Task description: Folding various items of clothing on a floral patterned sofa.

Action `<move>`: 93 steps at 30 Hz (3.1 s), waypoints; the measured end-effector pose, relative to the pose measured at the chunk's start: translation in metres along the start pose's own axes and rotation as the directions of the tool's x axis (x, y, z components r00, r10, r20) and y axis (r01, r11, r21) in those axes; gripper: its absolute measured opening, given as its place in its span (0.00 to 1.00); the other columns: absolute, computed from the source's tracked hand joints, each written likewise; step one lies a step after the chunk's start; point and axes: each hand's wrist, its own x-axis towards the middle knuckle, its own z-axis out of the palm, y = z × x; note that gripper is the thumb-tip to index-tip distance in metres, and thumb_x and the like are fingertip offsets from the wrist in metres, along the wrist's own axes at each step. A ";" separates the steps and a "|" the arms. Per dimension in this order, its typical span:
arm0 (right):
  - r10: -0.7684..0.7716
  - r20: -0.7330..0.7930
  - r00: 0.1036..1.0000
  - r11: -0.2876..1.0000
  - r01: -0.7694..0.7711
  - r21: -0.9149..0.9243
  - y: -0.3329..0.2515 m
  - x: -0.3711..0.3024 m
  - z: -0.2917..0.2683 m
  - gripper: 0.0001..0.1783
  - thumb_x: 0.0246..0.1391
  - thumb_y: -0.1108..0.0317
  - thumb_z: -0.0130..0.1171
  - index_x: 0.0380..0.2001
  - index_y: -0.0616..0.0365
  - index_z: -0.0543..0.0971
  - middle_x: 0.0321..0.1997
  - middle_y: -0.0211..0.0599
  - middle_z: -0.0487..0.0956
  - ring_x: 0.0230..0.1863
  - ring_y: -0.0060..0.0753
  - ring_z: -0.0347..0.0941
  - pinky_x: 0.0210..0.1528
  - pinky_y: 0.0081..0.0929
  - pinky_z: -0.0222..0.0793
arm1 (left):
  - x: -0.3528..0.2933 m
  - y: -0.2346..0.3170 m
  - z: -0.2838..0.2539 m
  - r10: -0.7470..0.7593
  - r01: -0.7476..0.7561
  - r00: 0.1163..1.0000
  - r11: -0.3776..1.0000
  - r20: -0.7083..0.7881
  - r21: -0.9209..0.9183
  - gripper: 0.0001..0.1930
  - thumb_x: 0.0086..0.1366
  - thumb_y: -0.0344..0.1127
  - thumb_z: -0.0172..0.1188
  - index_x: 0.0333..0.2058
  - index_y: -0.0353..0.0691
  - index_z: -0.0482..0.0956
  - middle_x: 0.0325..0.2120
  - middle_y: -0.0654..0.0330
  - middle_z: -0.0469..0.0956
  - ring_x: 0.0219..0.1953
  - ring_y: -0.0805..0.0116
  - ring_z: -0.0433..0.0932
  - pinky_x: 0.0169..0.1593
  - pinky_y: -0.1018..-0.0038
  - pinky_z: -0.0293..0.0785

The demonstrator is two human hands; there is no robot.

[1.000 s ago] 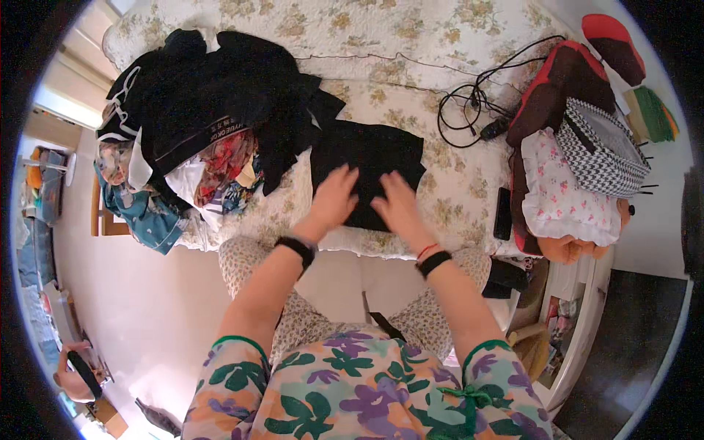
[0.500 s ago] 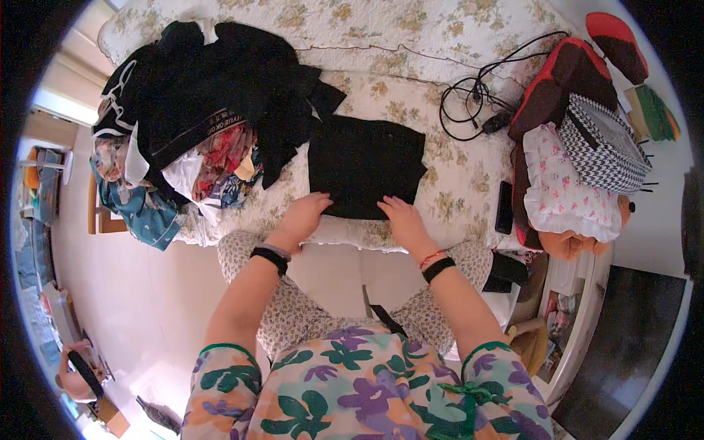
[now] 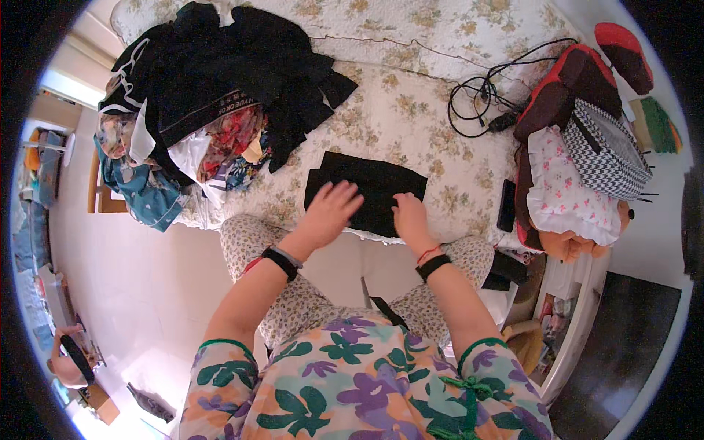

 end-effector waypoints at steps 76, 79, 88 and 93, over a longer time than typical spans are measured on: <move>0.926 0.185 0.330 -0.302 0.353 0.886 0.224 -0.291 -0.081 0.08 0.57 0.66 0.52 0.33 0.60 0.75 0.30 0.34 0.77 0.32 0.30 0.74 0.36 0.25 0.73 | -0.087 -0.028 -0.083 -0.677 0.204 0.690 -0.155 0.254 -0.967 0.16 0.64 0.38 0.52 0.48 0.37 0.69 0.36 0.56 0.77 0.34 0.71 0.77 0.38 0.79 0.72; 0.723 -0.038 0.690 -0.054 0.111 0.992 0.141 -0.180 -0.107 0.11 0.56 0.66 0.54 0.39 0.61 0.74 0.32 0.31 0.77 0.35 0.26 0.73 0.40 0.22 0.71 | -0.105 -0.055 -0.079 -0.735 0.210 0.636 -0.131 0.237 -0.969 0.17 0.63 0.39 0.52 0.48 0.37 0.69 0.36 0.56 0.77 0.34 0.72 0.77 0.37 0.79 0.72; 0.144 0.239 0.960 0.732 -0.266 0.627 0.072 0.002 0.072 0.15 0.53 0.60 0.54 0.33 0.62 0.78 0.27 0.30 0.76 0.28 0.22 0.69 0.31 0.22 0.64 | -0.039 -0.079 -0.070 -0.760 0.438 0.645 0.452 -0.079 -0.777 0.15 0.54 0.35 0.57 0.41 0.36 0.75 0.35 0.52 0.77 0.37 0.60 0.75 0.43 0.68 0.70; 0.108 0.445 0.889 0.755 -0.365 0.545 -0.010 0.021 0.053 0.15 0.47 0.61 0.59 0.21 0.65 0.77 0.18 0.31 0.73 0.22 0.23 0.67 0.25 0.27 0.64 | -0.073 -0.170 -0.123 -0.608 0.467 0.645 0.793 -0.463 -0.391 0.10 0.52 0.31 0.55 0.34 0.37 0.76 0.36 0.47 0.73 0.41 0.46 0.72 0.45 0.61 0.70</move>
